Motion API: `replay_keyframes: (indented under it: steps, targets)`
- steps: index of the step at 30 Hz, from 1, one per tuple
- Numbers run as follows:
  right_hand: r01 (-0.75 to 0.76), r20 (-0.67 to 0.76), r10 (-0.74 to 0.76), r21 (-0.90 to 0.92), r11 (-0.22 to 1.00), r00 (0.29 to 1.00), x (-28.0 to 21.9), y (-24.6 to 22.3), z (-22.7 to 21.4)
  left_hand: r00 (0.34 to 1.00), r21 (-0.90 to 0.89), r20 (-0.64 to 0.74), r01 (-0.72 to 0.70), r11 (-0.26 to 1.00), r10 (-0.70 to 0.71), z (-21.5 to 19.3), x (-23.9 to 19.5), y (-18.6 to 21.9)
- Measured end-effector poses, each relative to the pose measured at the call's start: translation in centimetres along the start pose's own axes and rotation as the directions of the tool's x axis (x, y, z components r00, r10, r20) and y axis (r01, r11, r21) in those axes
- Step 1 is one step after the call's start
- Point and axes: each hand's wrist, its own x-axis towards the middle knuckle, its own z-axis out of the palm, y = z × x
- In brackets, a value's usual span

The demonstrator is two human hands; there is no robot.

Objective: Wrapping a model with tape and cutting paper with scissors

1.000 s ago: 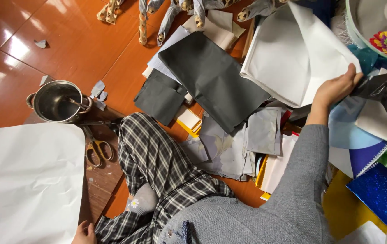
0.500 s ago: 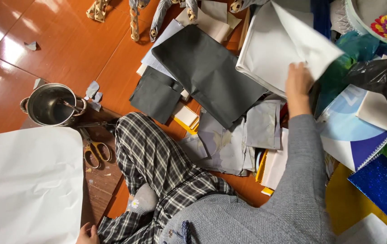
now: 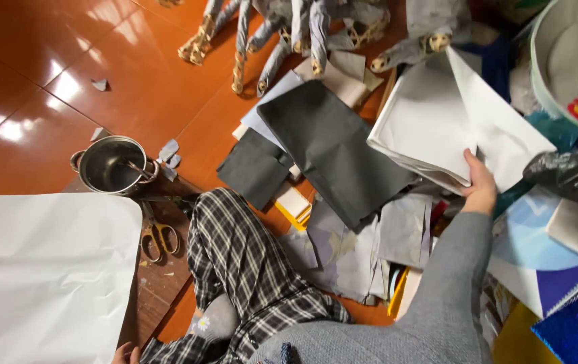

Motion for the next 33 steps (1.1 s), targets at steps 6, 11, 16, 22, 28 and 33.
replay_keyframes:
  steps: [6, 11, 16, 22, 28, 33]
  targets:
    - [-0.087, 0.054, 0.071, 0.391, 0.916, 0.996, -11.8, -4.3, 4.3, 0.982, 0.127, 0.147, 0.099, 0.987, -0.117, -0.2, 0.9, 2.2]
    - [-0.066, 0.160, -0.041, 0.613, 0.787, 0.986, -11.7, -6.1, 9.0, 0.957, 0.259, 0.258, 0.067, 0.963, -0.136, -3.0, 0.1, 9.6]
    - [-0.069, 0.211, -0.095, 0.658, 0.749, 0.973, -25.2, -10.0, 10.2, 0.944, -0.153, 0.300, -0.095, 0.984, 0.138, -7.9, -5.5, 28.8]
    - [-0.128, 0.366, -0.182, 0.679, 0.723, 0.913, -32.1, -9.1, 9.1, 0.672, -0.550, 0.405, -0.362, 0.752, 0.620, -6.9, -10.7, 45.9]
    - [-0.116, 0.447, -0.203, 0.588, 0.800, 0.871, -41.5, -7.6, 12.8, 0.516, -0.777, 0.424, -0.216, 0.592, 0.745, -4.2, -13.2, 51.0]
    - [-0.135, 0.583, -0.228, 0.513, 0.848, 0.780, -44.7, -5.0, 16.1, 0.809, -0.694, 0.207, -0.276, 0.665, 0.551, -2.8, -12.6, 46.3]
